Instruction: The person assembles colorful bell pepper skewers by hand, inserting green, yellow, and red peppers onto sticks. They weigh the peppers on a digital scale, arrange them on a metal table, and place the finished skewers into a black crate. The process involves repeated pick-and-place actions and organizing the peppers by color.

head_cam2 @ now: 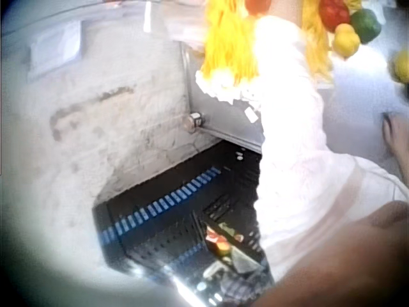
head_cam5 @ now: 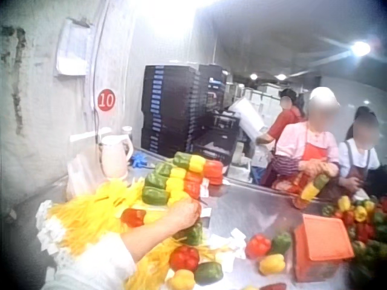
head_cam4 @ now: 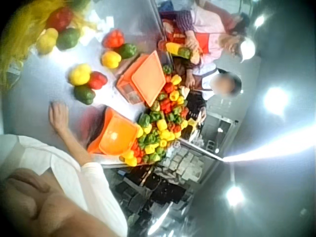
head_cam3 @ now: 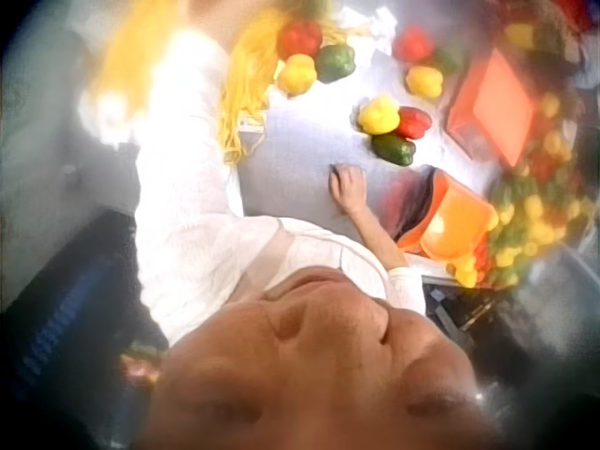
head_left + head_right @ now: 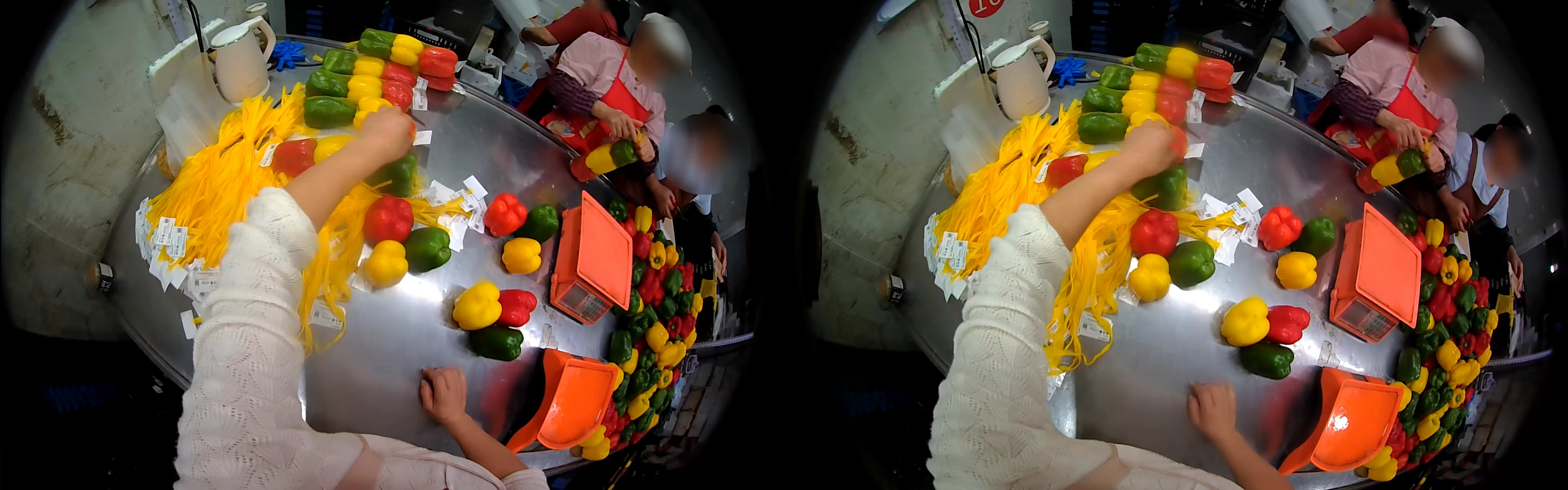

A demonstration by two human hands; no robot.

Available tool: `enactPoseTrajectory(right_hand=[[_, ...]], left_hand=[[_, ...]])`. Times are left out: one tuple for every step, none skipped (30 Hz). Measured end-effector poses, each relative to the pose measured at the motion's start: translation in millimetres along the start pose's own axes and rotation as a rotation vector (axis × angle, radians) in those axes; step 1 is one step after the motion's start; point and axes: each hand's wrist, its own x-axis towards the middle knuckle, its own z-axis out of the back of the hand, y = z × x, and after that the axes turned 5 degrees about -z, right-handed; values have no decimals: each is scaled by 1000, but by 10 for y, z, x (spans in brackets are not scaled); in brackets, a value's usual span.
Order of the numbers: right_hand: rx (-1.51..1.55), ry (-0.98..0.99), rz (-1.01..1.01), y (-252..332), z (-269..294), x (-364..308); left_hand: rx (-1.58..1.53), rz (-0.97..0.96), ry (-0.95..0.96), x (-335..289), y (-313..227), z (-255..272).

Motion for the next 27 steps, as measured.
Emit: enactPoseTrajectory(right_hand=[[-7,15,-9,-5,6,-4],[-8,20,-15,-11,4,-3],[-10,25,-19,-15,0,0],[-11,32,-23,-18,-3,2],[-12,37,-23,-21,1,6],[-13,43,-22,-23,5,10],[-13,49,-20,-29,8,15],[-17,48,-24,-27,0,8],[-21,46,-29,-27,-10,1],[-25,45,-33,-24,-18,-2],[-28,48,-31,-24,-7,1],[-31,52,-29,-22,5,6],[-35,54,-28,-23,12,8],[-44,59,-22,-30,7,3],[-54,64,-16,-35,-3,-6],[-63,68,-11,-39,-11,-1],[-64,69,-10,-39,-2,8],[-63,69,-8,-36,7,25],[-62,70,-6,-35,18,34],[-66,71,-4,-32,23,41],[-69,73,-2,-30,31,46],[-73,76,2,-26,40,55],[-63,79,-7,-15,46,61],[-53,83,-14,0,51,72],[-43,88,-21,2,60,81],[-41,91,-30,5,54,72],[-39,95,-39,5,49,61]], left_hand=[[-52,-31,-13,74,-43,-97],[-44,-66,-33,131,-91,-167],[-36,-99,-53,164,-132,-231],[-27,-130,-73,197,-151,-291],[-36,-153,-122,238,-148,-351],[-27,-153,-162,295,-142,-401],[-17,-151,-202,367,-130,-444],[-7,-150,-236,417,-123,-473],[-2,-147,-223,472,-113,-498],[2,-144,-210,534,-100,-519],[7,-138,-202,579,-89,-521],[-2,-138,-206,614,-79,-548],[-11,-139,-210,645,-70,-577],[-25,-147,-213,699,-79,-616],[-12,-147,-209,762,-80,-648],[0,-147,-205,831,-78,-675],[5,-149,-204,890,-94,-713],[0,-140,-211,949,-99,-752],[-6,-130,-217,1008,-103,-787],[-10,-124,-225,1075,-113,-827],[-26,-133,-196,1132,-138,-883],[-40,-141,-166,1187,-176,-940],[-54,-149,-134,1221,-231,-977],[-76,-159,-108,1244,-291,-1018],[-98,-168,-82,1256,-353,-1062],[-116,-177,-50,1238,-388,-1078],[-86,-159,-56,1247,-385,-1073]])
